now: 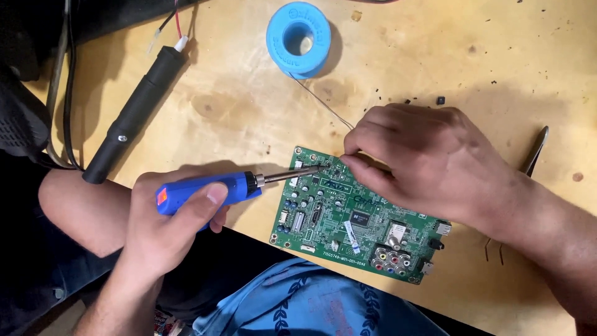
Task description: Soldering electronic components onto a circuit board using a soldering iron and tweezers.
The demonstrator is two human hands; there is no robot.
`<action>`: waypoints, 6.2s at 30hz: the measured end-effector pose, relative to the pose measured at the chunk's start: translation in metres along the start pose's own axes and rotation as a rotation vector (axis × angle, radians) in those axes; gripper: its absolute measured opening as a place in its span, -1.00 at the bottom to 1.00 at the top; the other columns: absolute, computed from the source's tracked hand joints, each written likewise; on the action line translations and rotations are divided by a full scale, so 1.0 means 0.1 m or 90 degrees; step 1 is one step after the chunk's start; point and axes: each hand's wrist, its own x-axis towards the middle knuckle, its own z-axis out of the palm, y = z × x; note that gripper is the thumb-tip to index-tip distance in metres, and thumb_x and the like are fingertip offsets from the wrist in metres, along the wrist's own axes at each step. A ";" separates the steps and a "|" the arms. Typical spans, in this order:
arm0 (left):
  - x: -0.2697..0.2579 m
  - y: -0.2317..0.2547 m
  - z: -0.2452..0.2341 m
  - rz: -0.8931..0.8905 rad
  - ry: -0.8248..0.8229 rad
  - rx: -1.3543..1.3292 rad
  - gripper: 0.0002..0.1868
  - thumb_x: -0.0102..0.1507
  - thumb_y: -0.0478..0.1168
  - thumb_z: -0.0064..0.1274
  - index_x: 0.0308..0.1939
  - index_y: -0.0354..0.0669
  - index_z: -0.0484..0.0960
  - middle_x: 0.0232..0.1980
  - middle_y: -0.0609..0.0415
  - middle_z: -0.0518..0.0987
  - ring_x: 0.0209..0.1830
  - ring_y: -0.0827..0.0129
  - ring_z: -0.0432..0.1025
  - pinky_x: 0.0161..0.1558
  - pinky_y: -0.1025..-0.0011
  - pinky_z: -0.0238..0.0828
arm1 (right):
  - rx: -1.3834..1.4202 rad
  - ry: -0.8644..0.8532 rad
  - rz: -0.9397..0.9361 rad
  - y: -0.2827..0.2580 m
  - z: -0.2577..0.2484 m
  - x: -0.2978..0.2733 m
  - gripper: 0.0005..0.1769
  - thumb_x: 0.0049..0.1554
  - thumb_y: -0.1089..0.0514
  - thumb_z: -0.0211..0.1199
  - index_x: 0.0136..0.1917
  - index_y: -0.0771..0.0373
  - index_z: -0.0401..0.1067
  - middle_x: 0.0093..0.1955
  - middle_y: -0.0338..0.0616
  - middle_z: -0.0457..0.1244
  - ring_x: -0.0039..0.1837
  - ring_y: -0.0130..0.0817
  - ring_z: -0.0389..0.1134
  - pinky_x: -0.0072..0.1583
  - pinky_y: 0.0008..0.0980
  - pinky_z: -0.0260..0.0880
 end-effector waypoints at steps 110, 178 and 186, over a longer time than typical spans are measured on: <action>0.06 -0.08 -0.11 0.012 -0.004 -0.162 -0.35 0.41 0.16 -0.11 -0.45 -0.40 0.63 -0.67 -0.05 0.52 -0.64 0.28 0.44 -0.50 0.44 0.34 | 0.033 0.001 0.043 0.00 -0.08 0.02 -0.85 0.35 0.31 0.41 -0.04 0.16 0.48 -0.24 -0.26 0.27 -0.22 -0.31 0.33 -0.31 -0.23 0.25; -0.01 -0.40 -0.35 0.220 -0.046 -0.375 -0.04 0.46 0.71 0.00 -0.51 -0.09 0.51 -0.60 0.11 0.45 -0.63 0.27 0.39 -0.41 0.40 0.37 | 0.298 0.229 0.480 -0.29 -0.42 -2.24 -0.63 0.46 0.04 0.00 0.32 0.39 0.31 0.23 0.12 0.41 0.67 0.24 0.48 0.90 0.22 0.45; 0.01 -0.60 -0.30 0.183 -0.059 -0.417 -0.03 0.42 0.71 -0.02 -0.48 -0.15 0.52 -0.52 0.05 0.49 -0.64 0.26 0.31 -0.44 0.33 0.31 | 0.650 0.264 0.330 -0.08 -0.32 -0.74 -0.61 0.22 0.24 0.40 0.31 0.33 0.50 0.15 -0.01 0.51 0.10 -0.25 0.71 0.16 -0.40 0.99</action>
